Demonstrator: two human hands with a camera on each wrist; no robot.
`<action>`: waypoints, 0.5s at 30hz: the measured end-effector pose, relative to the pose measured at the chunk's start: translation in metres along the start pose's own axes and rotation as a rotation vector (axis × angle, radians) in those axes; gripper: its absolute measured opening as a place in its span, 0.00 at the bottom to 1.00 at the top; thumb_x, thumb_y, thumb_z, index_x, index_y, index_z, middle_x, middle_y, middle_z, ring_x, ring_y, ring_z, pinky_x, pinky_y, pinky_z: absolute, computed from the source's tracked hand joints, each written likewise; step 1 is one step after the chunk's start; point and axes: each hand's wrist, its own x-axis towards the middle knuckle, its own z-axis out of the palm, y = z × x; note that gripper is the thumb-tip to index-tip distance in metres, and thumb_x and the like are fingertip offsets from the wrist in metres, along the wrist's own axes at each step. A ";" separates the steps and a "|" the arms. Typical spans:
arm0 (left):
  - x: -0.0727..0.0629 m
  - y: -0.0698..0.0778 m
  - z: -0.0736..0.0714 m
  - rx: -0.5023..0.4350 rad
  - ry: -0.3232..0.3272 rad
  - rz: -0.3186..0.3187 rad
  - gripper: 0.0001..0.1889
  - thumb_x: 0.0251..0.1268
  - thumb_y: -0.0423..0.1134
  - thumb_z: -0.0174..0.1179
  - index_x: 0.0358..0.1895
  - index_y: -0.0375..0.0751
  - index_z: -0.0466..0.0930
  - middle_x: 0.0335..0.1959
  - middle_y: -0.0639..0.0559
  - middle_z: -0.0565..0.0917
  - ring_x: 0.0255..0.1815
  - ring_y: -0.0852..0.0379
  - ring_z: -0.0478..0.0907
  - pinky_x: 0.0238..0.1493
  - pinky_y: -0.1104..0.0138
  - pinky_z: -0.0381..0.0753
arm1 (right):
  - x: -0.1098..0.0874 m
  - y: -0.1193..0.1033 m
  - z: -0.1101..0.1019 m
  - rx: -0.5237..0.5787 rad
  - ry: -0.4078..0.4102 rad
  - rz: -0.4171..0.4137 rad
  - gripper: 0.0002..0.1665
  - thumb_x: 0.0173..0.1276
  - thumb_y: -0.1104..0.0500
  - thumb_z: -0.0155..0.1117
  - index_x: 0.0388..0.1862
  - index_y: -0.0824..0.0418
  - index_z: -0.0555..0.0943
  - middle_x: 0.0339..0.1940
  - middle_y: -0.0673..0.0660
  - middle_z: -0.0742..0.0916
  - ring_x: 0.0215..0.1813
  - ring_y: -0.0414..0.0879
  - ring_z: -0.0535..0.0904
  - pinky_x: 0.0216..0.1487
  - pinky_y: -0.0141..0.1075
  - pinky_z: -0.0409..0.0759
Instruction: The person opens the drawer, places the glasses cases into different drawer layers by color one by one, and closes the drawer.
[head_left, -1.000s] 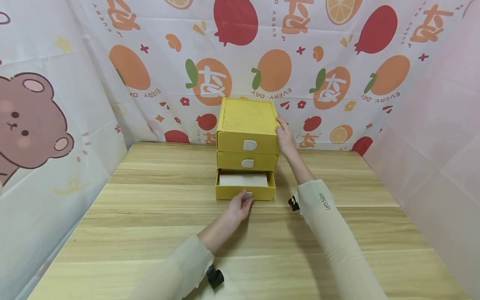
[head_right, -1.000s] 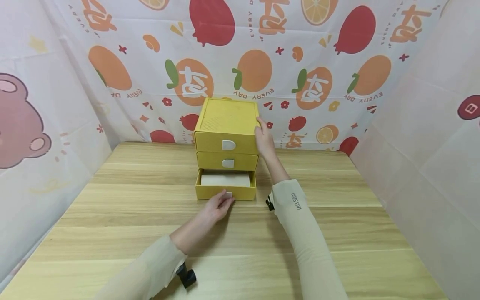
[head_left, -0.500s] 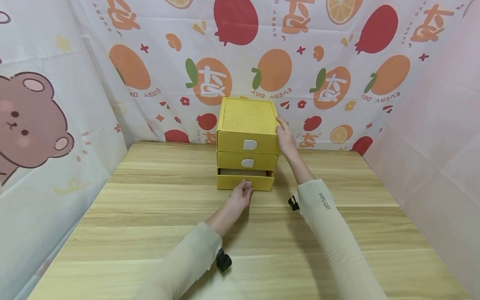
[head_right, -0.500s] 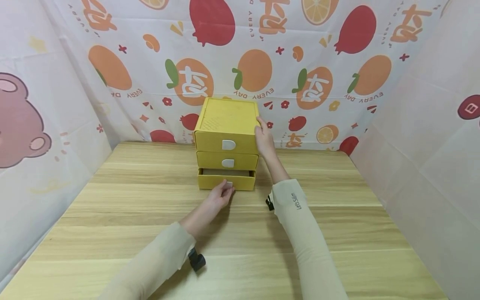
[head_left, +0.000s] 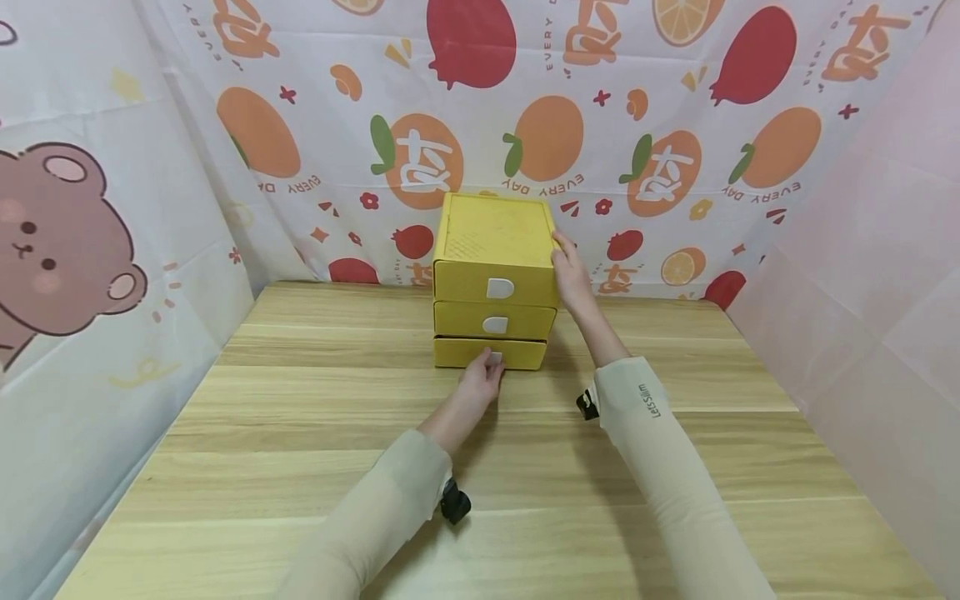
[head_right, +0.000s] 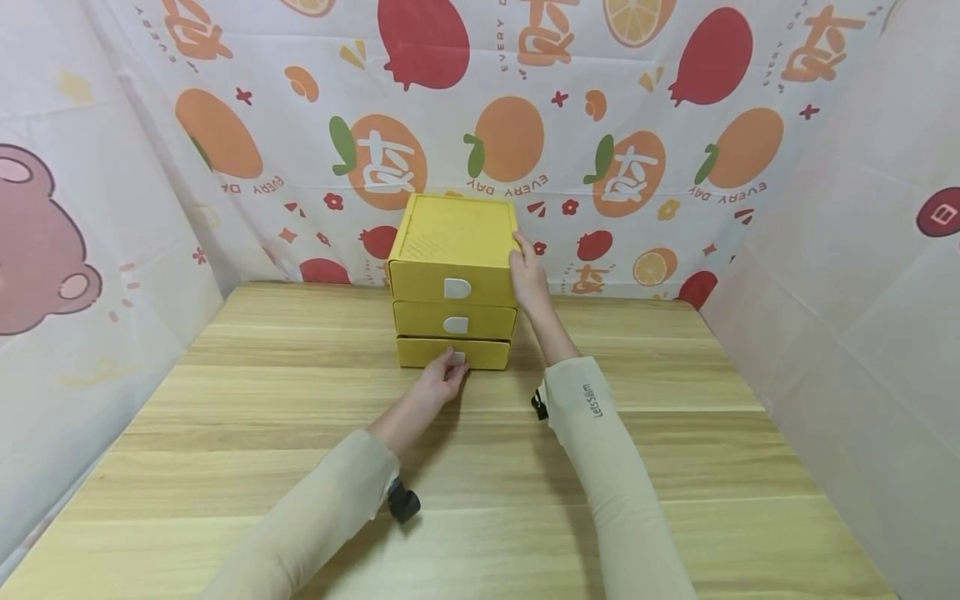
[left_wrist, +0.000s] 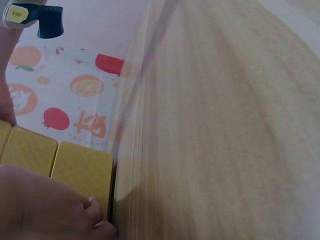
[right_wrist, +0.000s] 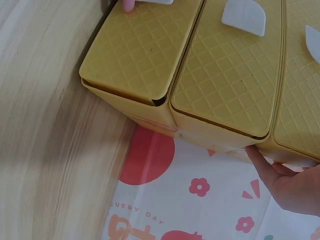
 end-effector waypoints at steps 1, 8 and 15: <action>0.017 0.000 -0.004 -0.003 0.013 0.003 0.41 0.31 0.32 0.77 0.57 0.34 0.68 0.53 0.37 0.69 0.49 0.41 0.73 0.43 0.55 0.76 | 0.000 0.000 0.000 0.003 0.000 -0.003 0.28 0.73 0.57 0.36 0.71 0.61 0.58 0.71 0.57 0.59 0.70 0.49 0.51 0.66 0.43 0.50; -0.038 0.004 0.020 0.006 0.032 0.038 0.38 0.31 0.30 0.77 0.54 0.32 0.71 0.52 0.36 0.69 0.48 0.41 0.74 0.41 0.56 0.77 | 0.003 0.006 0.002 -0.003 0.007 -0.010 0.28 0.73 0.57 0.36 0.71 0.60 0.58 0.71 0.56 0.60 0.70 0.48 0.51 0.66 0.43 0.50; -0.027 0.003 0.019 0.007 0.014 0.042 0.36 0.35 0.30 0.75 0.55 0.33 0.71 0.53 0.36 0.68 0.49 0.42 0.74 0.42 0.54 0.77 | 0.004 0.005 0.000 -0.016 0.014 0.002 0.28 0.73 0.56 0.36 0.71 0.59 0.58 0.71 0.55 0.60 0.70 0.49 0.51 0.65 0.43 0.50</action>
